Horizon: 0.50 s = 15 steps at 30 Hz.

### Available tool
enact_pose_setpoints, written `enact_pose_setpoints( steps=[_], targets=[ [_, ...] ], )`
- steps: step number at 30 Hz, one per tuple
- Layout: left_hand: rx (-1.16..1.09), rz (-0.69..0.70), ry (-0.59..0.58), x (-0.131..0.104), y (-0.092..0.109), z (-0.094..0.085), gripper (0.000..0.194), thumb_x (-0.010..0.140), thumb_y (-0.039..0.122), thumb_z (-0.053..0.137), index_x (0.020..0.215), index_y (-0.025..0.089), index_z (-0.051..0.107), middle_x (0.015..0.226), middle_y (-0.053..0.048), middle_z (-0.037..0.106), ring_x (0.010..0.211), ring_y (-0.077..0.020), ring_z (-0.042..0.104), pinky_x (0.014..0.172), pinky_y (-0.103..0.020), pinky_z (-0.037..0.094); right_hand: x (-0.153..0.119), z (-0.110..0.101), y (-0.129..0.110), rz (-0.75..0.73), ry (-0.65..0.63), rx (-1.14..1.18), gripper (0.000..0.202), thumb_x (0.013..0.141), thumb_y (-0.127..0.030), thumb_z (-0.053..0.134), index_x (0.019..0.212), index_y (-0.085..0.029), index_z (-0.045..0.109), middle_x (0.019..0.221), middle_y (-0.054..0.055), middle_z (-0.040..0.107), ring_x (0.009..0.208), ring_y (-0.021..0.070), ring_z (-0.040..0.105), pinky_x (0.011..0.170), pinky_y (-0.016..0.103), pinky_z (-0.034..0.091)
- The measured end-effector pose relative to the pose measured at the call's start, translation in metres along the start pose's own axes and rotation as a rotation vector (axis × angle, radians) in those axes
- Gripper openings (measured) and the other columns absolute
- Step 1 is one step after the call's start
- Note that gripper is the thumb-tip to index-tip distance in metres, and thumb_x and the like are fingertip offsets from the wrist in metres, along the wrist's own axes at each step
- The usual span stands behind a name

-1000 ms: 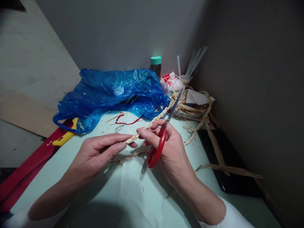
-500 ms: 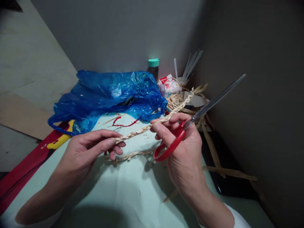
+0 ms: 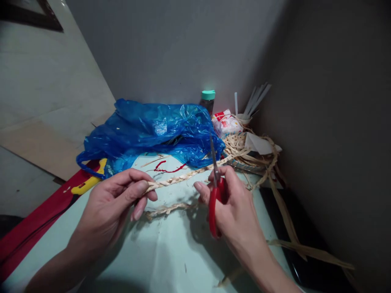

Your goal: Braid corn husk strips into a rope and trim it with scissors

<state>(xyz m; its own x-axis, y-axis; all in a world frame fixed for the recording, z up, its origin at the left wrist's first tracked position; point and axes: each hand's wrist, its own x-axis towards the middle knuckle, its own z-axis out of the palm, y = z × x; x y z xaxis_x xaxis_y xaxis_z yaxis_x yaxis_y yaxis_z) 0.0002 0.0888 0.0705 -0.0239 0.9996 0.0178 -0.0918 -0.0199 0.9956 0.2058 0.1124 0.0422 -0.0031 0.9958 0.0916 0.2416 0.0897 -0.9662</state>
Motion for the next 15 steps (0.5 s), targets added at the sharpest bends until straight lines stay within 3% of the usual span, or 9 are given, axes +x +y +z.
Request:
enact_pose_setpoints(
  steps=[4,8,12,15],
  targets=[
    [-0.012,0.018,0.021,0.0026,0.0006,-0.0019,0.011,0.088,0.027,0.064,0.084,0.017,0.064,0.068,0.002,0.068,0.045,-0.0019,0.049,0.046,-0.013,0.038,-0.0053,-0.0034,-0.0049,-0.254,-0.05,-0.363,0.029,0.083,-0.045,0.064,0.077,-0.023,0.047,0.056,-0.006,0.048,0.045,0.0086,0.041,0.042,0.021,0.035],
    [-0.004,0.062,0.007,0.0028,0.0046,-0.0022,0.006,0.085,0.025,0.067,0.083,0.019,0.068,0.071,0.001,0.07,0.061,-0.0054,0.061,0.05,-0.011,0.041,-0.0068,-0.0039,-0.0059,-0.387,-0.089,-0.498,0.025,0.083,-0.04,0.064,0.076,-0.022,0.048,0.055,-0.006,0.046,0.046,0.0081,0.038,0.044,0.021,0.034],
    [0.062,0.09,-0.004,0.0009,0.0091,-0.0001,0.004,0.081,0.02,0.07,0.083,0.02,0.073,0.081,0.001,0.073,0.069,-0.0061,0.065,0.059,-0.009,0.047,-0.0077,-0.0026,-0.0075,-0.258,-0.114,-0.441,0.026,0.081,-0.041,0.066,0.074,-0.022,0.05,0.054,-0.006,0.048,0.048,0.0094,0.041,0.045,0.022,0.034],
    [0.098,0.098,-0.024,0.0006,0.0093,0.0026,0.012,0.078,0.02,0.073,0.089,0.023,0.075,0.088,0.002,0.075,0.077,-0.0102,0.07,0.067,-0.012,0.053,-0.0077,0.0028,-0.0106,-0.044,-0.157,-0.151,0.025,0.079,-0.044,0.068,0.082,-0.022,0.057,0.066,-0.002,0.06,0.051,0.0112,0.051,0.048,0.024,0.043]
  ],
)
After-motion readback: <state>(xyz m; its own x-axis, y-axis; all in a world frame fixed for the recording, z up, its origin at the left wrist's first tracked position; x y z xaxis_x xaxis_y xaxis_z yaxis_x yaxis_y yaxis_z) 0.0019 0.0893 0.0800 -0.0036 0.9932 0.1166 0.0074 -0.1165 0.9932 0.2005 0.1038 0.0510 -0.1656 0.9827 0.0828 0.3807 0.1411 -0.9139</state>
